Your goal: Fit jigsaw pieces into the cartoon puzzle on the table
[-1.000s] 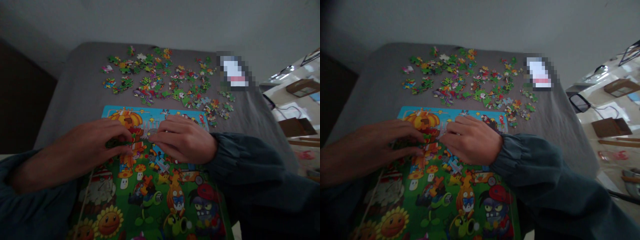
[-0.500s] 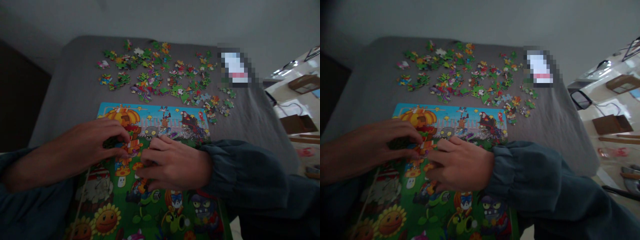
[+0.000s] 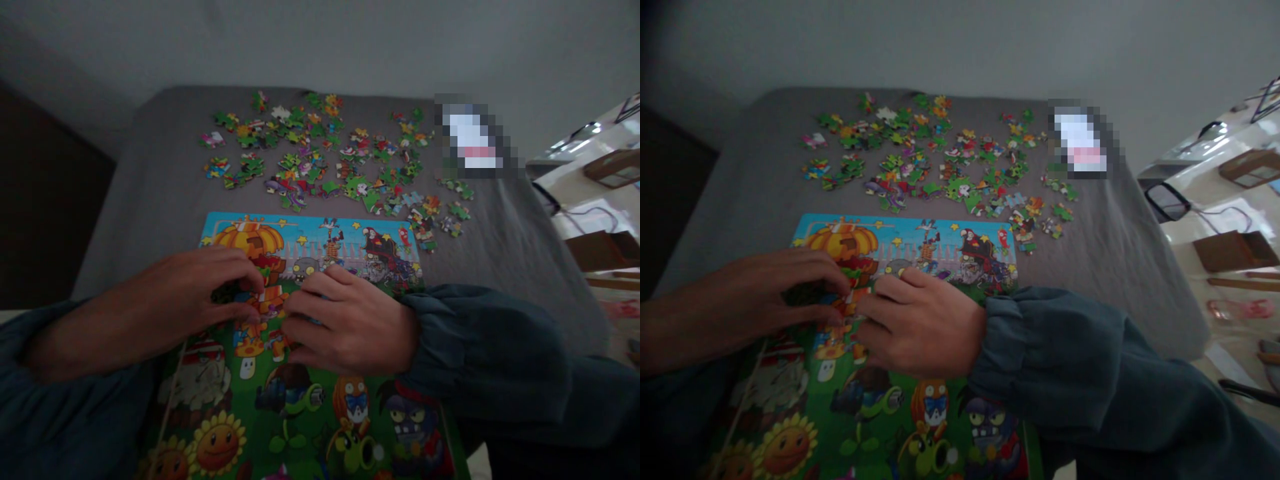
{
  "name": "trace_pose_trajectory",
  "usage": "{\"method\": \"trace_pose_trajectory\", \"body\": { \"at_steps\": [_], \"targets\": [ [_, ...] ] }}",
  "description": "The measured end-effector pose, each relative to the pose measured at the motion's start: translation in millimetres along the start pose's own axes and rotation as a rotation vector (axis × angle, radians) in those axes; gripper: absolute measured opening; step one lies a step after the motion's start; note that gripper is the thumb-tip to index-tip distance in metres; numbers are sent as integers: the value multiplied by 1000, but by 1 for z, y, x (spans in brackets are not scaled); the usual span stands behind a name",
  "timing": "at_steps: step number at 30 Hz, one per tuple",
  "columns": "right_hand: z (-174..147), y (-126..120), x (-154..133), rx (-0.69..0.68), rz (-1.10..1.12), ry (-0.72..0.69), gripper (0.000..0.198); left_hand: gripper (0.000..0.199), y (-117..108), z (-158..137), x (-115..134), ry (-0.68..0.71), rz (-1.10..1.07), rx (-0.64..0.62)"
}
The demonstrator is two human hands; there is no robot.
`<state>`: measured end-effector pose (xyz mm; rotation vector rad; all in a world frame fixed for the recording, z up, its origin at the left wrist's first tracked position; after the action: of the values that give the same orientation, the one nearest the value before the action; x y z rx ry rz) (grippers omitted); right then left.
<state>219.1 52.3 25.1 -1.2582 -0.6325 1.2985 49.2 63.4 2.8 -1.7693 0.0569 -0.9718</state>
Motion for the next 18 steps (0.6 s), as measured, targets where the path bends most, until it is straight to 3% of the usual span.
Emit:
{"method": "trace_pose_trajectory", "body": {
  "at_steps": [6,18],
  "targets": [
    [3,-1,5,94,-90,74,32,16,2,2,-2,32,-20,15],
    [6,1,7,63,-21,68,32,10,1,2,-5,22,-42,67]
  ]
}}
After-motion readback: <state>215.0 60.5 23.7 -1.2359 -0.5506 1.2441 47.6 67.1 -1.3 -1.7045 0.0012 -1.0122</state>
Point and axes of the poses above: each hand's wrist, its own z-axis towards the middle knuckle, its own y-axis out of the palm, x = y × z, the point moved 7 cm from there along z, towards the middle knuckle, and after that the axes turned 15 degrees about y, right-handed, at the moved point
